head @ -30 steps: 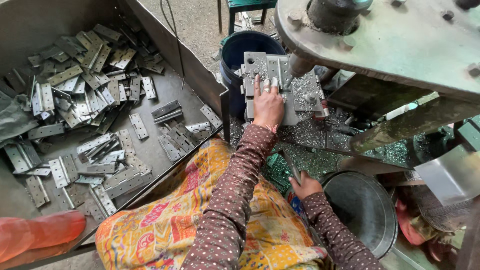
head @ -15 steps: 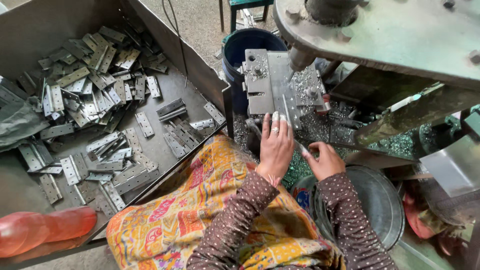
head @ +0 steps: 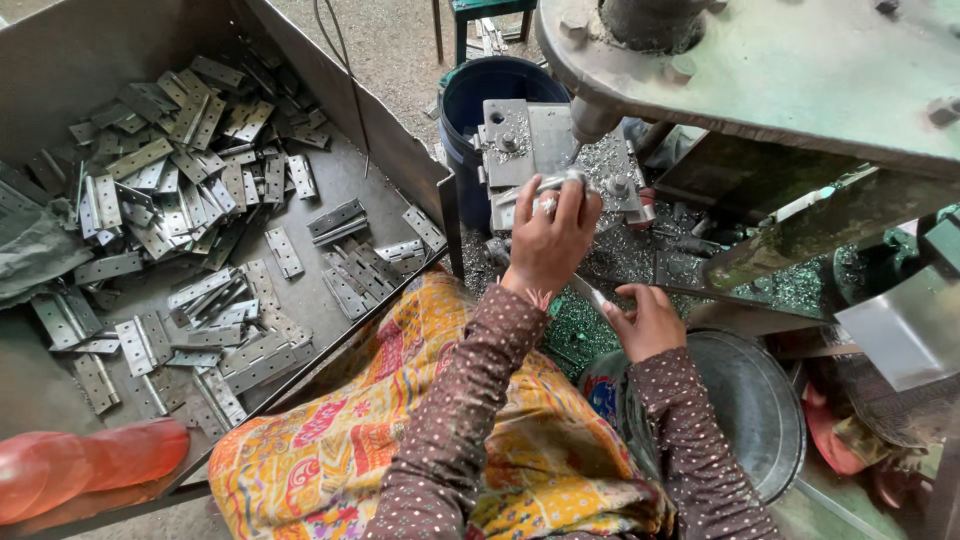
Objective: The person repeatedly picks up small metal plates from a bin, places them into a press machine, and activates the lever to punch holes. The processed plates are then removed and returned to the bin.
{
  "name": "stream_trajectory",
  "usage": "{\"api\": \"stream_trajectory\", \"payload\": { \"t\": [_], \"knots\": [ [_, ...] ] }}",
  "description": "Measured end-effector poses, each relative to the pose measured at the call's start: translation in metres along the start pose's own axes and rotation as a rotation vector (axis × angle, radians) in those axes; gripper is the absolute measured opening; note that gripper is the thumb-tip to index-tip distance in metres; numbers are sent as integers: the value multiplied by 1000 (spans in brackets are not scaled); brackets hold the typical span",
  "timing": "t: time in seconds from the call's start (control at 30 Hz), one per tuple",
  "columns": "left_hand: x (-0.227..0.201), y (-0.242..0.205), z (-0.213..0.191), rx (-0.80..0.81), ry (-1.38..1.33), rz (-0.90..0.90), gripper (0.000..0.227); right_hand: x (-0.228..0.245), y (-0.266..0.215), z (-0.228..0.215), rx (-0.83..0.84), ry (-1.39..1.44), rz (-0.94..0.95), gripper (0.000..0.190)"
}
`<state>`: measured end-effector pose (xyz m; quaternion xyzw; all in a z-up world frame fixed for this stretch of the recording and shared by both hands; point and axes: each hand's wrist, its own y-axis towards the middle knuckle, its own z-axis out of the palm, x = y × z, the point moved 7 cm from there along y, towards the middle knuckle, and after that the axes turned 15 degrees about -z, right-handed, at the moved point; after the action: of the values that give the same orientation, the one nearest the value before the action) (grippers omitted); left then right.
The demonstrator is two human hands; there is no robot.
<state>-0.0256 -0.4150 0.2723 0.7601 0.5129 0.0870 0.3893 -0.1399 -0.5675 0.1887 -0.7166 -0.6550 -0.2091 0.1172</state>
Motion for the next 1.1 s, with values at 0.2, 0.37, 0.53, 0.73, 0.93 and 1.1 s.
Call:
{"api": "stream_trajectory", "payload": {
  "t": [0.2,0.37,0.53,0.73,0.93,1.1],
  "knots": [
    [29,-13,46,214,180,-96,50,3,2,-2,-1,4,-19,36],
    [55,-30,33,296,215,-330,75,0,-2,2,-2,41,-8,37],
    [17,-45,39,384,206,-108,60,4,0,2,2,28,-29,36],
    [24,-24,75,391,174,-157,46,-19,-6,19,51,-11,-20,41],
    [24,-20,68,417,224,-132,46,-74,-32,103,284,-159,68,64],
    [21,-23,61,413,167,-152,46,-95,-43,131,404,-39,70,57]
  ]
}}
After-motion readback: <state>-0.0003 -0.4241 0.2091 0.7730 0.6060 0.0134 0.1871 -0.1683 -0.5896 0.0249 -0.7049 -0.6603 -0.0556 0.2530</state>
